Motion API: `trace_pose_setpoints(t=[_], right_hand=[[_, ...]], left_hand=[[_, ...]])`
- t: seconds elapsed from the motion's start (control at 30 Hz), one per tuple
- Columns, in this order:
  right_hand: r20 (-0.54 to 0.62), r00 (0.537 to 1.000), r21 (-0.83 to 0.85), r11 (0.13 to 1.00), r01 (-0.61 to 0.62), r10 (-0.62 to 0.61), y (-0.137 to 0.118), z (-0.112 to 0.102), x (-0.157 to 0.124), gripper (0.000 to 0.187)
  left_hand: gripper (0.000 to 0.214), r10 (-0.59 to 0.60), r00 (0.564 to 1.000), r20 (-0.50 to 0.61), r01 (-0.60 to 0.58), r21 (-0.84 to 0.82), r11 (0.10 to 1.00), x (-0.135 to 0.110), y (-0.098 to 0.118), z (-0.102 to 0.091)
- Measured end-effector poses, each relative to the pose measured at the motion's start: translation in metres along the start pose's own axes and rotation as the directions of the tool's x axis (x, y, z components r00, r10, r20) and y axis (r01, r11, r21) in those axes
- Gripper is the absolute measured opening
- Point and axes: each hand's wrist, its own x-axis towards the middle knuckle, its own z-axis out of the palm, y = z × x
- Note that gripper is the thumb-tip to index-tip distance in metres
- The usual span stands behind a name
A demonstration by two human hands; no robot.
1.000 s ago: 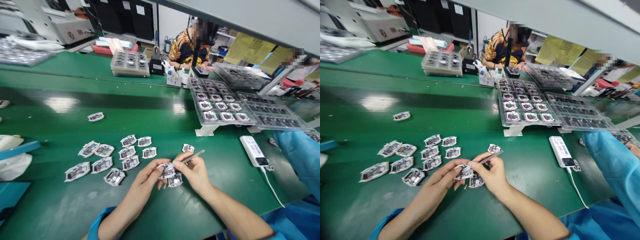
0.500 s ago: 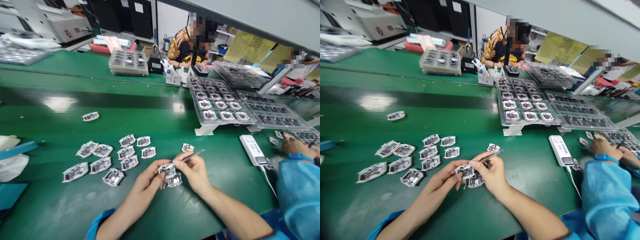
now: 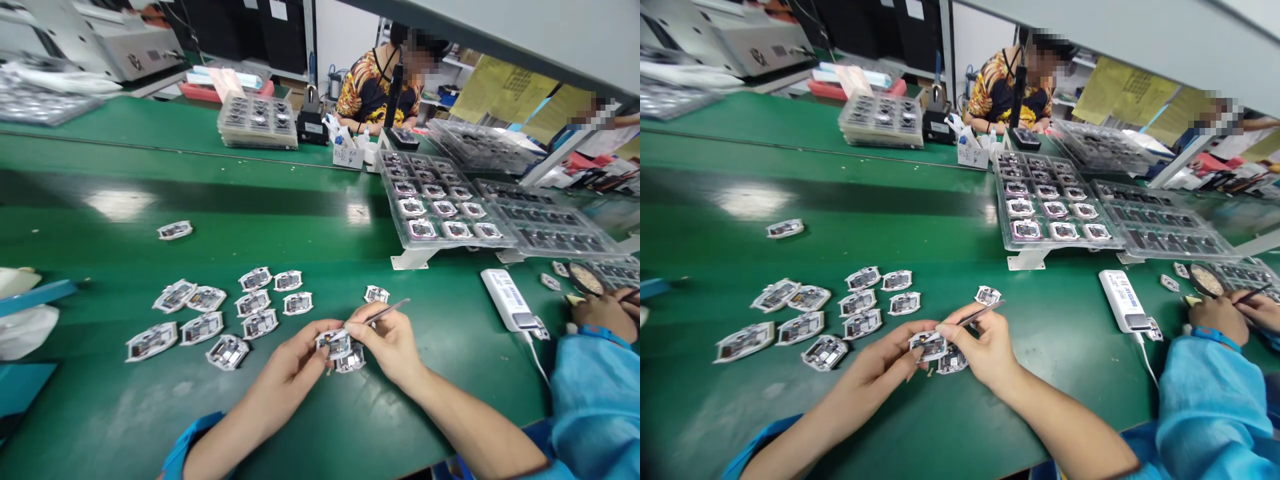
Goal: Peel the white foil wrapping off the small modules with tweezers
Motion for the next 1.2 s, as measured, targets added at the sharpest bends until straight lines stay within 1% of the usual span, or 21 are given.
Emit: trace_pose_setpoints(t=[0.1, 0.2, 0.33, 0.43, 0.5, 0.6, 0.67, 0.73, 0.83, 0.93, 1.0, 1.1, 1.17, 1.2], right_hand=[[-0.003, 1.000, -0.020, 1.000, 0.020, -0.020, -0.001, 0.000, 0.000, 0.008], [-0.010, 1.000, -0.022, 0.999, 0.028, -0.029, 0.000, 0.000, 0.000, 0.010], [-0.013, 0.999, -0.034, 0.999, 0.035, -0.035, 0.000, 0.000, -0.001, 0.013], [-0.006, 1.000, -0.046, 0.998, 0.031, -0.031, -0.001, 0.001, -0.002, 0.013], [-0.013, 0.999, -0.036, 0.999, 0.039, -0.039, -0.002, 0.001, -0.003, 0.013], [-0.060, 0.993, -0.045, 0.994, 0.103, -0.105, -0.002, 0.001, -0.004, 0.010], [-0.078, 0.983, -0.084, 0.983, 0.162, -0.168, 0.000, 0.001, -0.004, 0.008], [-0.074, 0.976, -0.101, 0.975, 0.197, -0.205, 0.002, 0.001, -0.005, 0.007], [-0.070, 0.977, -0.053, 0.979, 0.196, -0.199, 0.004, 0.003, -0.005, 0.008], [-0.070, 0.983, 0.010, 0.985, 0.170, -0.169, 0.005, 0.005, -0.005, 0.008], [-0.057, 0.983, 0.028, 0.984, 0.175, -0.174, 0.004, 0.005, -0.005, 0.010], [-0.006, 0.969, -0.004, 0.969, 0.246, -0.246, 0.002, 0.006, -0.005, 0.008], [0.048, 0.938, -0.066, 0.936, 0.345, -0.343, -0.001, 0.005, -0.006, 0.005], [0.076, 0.914, -0.103, 0.908, 0.406, -0.400, -0.002, 0.005, -0.007, 0.006]], left_hand=[[0.043, 0.003, 1.000, 0.000, -0.003, 0.019, 1.000, 0.000, -0.003, 0.000], [0.043, -0.009, 1.000, 0.003, 0.009, -0.008, 1.000, 0.001, -0.008, 0.001], [0.040, -0.053, 0.999, 0.000, 0.052, -0.104, 0.993, 0.003, -0.013, 0.001], [0.036, -0.058, 0.998, -0.009, 0.055, -0.185, 0.981, 0.005, -0.015, 0.001], [0.034, -0.057, 0.998, -0.036, 0.045, -0.262, 0.964, 0.004, -0.016, 0.002], [0.030, -0.071, 0.994, -0.079, 0.035, -0.387, 0.921, 0.002, -0.016, 0.003], [0.028, -0.089, 0.993, -0.072, 0.047, -0.455, 0.889, 0.000, -0.014, 0.003], [0.026, -0.103, 0.993, -0.050, 0.064, -0.507, 0.860, -0.002, -0.011, 0.004], [0.025, -0.096, 0.995, -0.040, 0.060, -0.532, 0.844, -0.003, -0.008, 0.005], [0.023, -0.075, 0.996, -0.053, 0.038, -0.509, 0.860, -0.002, -0.009, 0.007], [0.023, -0.066, 0.996, -0.064, 0.026, -0.496, 0.868, 0.000, -0.010, 0.008], [0.028, -0.082, 0.993, -0.082, 0.031, -0.492, 0.870, 0.002, -0.011, 0.009], [0.032, -0.103, 0.991, -0.088, 0.047, -0.488, 0.872, 0.004, -0.010, 0.008], [0.033, -0.113, 0.990, -0.088, 0.057, -0.483, 0.874, 0.004, -0.009, 0.008]])
